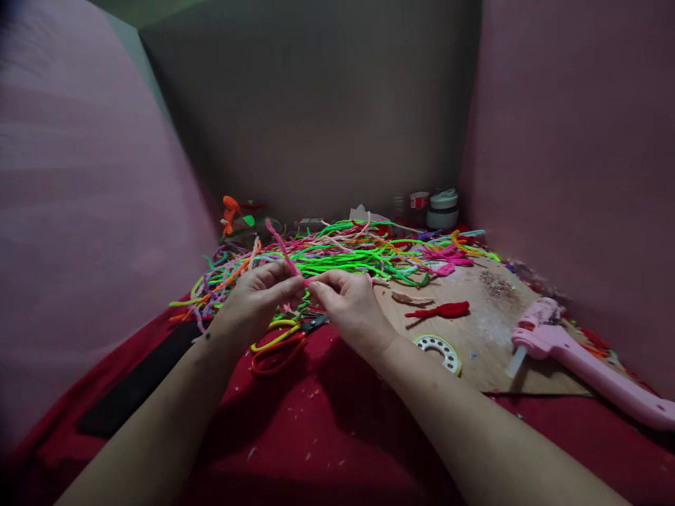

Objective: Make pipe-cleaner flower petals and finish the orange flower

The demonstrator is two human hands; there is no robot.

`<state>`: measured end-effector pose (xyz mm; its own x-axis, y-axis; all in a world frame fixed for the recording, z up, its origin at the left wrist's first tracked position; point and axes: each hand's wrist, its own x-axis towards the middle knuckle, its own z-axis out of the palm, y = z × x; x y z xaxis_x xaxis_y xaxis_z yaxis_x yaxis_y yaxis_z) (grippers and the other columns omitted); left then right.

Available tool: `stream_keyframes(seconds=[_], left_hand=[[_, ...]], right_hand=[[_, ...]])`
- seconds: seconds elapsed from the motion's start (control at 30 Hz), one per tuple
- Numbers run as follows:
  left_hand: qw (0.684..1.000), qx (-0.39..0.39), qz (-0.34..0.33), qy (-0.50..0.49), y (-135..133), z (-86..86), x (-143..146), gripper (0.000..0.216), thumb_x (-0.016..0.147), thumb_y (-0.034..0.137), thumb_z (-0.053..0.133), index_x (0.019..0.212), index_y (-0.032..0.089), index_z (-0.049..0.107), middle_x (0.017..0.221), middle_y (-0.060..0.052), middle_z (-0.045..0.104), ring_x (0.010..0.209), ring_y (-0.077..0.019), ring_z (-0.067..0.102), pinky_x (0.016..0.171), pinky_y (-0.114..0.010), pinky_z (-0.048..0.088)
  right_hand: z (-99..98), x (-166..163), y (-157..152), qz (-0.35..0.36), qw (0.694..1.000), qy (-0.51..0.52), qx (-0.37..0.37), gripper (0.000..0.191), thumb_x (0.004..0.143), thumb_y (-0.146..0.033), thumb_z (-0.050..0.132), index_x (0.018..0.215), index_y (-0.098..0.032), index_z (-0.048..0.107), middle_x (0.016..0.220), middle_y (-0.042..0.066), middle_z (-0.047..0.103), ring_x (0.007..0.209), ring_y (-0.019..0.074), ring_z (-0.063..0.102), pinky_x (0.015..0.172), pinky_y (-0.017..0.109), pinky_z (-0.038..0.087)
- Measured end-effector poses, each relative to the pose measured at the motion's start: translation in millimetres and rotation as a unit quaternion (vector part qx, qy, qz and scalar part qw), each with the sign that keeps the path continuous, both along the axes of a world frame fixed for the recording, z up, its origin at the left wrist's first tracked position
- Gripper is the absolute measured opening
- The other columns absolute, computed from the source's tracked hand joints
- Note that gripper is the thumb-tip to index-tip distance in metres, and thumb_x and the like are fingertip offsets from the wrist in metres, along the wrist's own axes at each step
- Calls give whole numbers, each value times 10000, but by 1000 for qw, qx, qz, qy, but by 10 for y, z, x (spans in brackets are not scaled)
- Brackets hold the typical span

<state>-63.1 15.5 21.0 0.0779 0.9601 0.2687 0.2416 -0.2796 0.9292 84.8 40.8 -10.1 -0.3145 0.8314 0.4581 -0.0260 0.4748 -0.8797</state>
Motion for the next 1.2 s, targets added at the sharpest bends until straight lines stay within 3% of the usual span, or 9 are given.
stream_keyframes(seconds=[0.1, 0.2, 0.33, 0.43, 0.57, 0.67, 0.77, 0.97, 1.2], left_hand=[[1000, 14, 20, 16, -3, 14, 10, 159, 749, 262, 567, 666, 129, 538, 570, 25, 503, 509, -64, 438, 498, -190, 360], [998, 8, 42, 54, -10, 28, 28, 199, 754, 267, 555, 620, 120, 548, 550, 17, 509, 497, -65, 433, 486, -195, 347], [996, -2, 49, 78, -9, 42, 29, 219, 742, 271, 552, 582, 122, 535, 518, 24, 490, 470, -61, 411, 461, -194, 327], [994, -14, 39, 97, -16, 44, 25, 222, 732, 281, 551, 572, 131, 514, 503, 39, 460, 456, -55, 387, 441, -188, 304], [987, -36, -20, 154, -49, 39, 55, 197, 716, 261, 540, 568, 138, 497, 500, 53, 420, 458, -49, 357, 444, -180, 295], [985, -38, -29, 167, -62, 35, 60, 156, 720, 247, 515, 609, 138, 515, 521, 51, 420, 468, -49, 348, 447, -178, 291], [987, -48, -2, 154, -49, 30, 19, 180, 736, 279, 504, 620, 141, 513, 506, 51, 422, 447, -49, 337, 425, -179, 269], [989, -42, 17, 143, -28, 9, -5, 181, 730, 297, 517, 636, 143, 523, 493, 54, 415, 435, -49, 344, 412, -174, 269], [988, -22, 78, 128, -42, 9, 119, 173, 713, 274, 525, 596, 147, 510, 467, 57, 433, 412, -49, 341, 402, -174, 271]], right_hand=[[18, 11, 26, 45, 992, 34, -110, 247, 715, -357, 585, 635, -124, 599, 568, 10, 566, 522, 96, 465, 518, 235, 369], [-3, 10, 38, 9, 996, 20, -91, 217, 715, -321, 583, 623, -125, 598, 559, 4, 556, 517, 92, 453, 507, 233, 357], [-16, 1, 8, -48, 998, -32, 9, 158, 751, -245, 543, 669, -141, 629, 600, 10, 587, 554, 106, 488, 538, 240, 386], [11, 19, -19, -75, 989, -26, 126, 168, 789, -196, 506, 873, -168, 649, 799, 43, 647, 713, 143, 557, 649, 274, 441], [60, 73, -27, -130, 914, -98, 373, 280, 827, -146, 468, 1048, -235, 615, 1088, 45, 614, 1023, 189, 476, 884, 363, 374], [70, 95, -11, -158, 879, -179, 413, 195, 823, -199, 504, 924, -225, 670, 892, 52, 667, 966, 220, 472, 859, 390, 361], [54, 86, 7, -176, 896, -183, 366, 179, 815, -210, 516, 762, -190, 686, 679, 55, 637, 790, 200, 497, 757, 359, 387], [42, 41, -5, -76, 982, -93, 145, 107, 745, -149, 564, 746, -152, 671, 705, 35, 649, 670, 136, 552, 635, 260, 416], [73, 49, 12, -2, 998, -46, -29, 121, 672, -206, 584, 608, -134, 657, 550, -3, 604, 535, 104, 498, 537, 234, 382]])
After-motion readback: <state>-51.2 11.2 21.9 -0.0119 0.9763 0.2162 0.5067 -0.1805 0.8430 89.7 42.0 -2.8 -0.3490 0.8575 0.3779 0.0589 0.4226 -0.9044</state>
